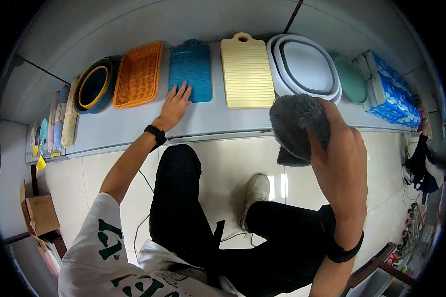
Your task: Using a grey cloth to wipe down and clean plastic buckets, a basket, and washboards on a supermarket shelf.
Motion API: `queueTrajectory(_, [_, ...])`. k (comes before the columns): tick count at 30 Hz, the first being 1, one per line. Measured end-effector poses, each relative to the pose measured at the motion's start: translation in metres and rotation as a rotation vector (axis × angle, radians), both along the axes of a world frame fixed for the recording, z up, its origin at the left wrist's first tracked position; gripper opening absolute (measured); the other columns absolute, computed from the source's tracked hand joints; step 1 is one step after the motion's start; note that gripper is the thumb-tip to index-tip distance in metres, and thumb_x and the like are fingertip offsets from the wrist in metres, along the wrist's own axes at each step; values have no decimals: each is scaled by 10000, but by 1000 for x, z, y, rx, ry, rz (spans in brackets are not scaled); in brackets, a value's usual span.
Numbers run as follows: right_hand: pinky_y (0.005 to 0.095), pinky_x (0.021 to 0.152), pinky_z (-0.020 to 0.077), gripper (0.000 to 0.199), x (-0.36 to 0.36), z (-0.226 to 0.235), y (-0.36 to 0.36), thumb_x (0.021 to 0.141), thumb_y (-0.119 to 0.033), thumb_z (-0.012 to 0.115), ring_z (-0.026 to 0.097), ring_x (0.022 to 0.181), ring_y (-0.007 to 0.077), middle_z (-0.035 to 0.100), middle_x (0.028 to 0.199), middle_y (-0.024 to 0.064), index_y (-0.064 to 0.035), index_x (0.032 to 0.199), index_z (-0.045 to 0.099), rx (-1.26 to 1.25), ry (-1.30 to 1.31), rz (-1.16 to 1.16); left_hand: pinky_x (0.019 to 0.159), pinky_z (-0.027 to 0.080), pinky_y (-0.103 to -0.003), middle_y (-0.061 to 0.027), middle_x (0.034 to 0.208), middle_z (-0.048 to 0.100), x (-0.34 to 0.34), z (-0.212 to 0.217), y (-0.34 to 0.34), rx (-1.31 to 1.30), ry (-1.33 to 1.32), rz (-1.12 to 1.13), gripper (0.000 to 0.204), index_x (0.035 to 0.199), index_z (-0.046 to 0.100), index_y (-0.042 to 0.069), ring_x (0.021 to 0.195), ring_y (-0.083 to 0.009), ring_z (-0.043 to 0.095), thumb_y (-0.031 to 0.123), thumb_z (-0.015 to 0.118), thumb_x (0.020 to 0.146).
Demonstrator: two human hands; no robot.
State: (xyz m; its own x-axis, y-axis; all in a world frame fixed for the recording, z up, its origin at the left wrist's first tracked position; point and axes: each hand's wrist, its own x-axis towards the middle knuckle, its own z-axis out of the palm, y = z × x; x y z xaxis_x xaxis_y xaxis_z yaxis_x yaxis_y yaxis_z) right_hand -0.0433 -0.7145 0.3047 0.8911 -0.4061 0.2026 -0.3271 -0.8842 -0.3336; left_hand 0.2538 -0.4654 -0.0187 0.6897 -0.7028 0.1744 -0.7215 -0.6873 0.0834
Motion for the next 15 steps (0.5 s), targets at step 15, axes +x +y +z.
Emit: queueTrajectory(15, [460, 864, 575, 417, -2, -1, 1, 957, -6, 652, 727, 988, 430, 720, 1075, 268, -22, 1366, 568, -20, 21, 50, 1244, 262, -551, -190, 1667, 304, -11, 16, -19, 162, 67, 159, 620, 1556, 379, 64, 1538, -447, 255, 27, 568, 967])
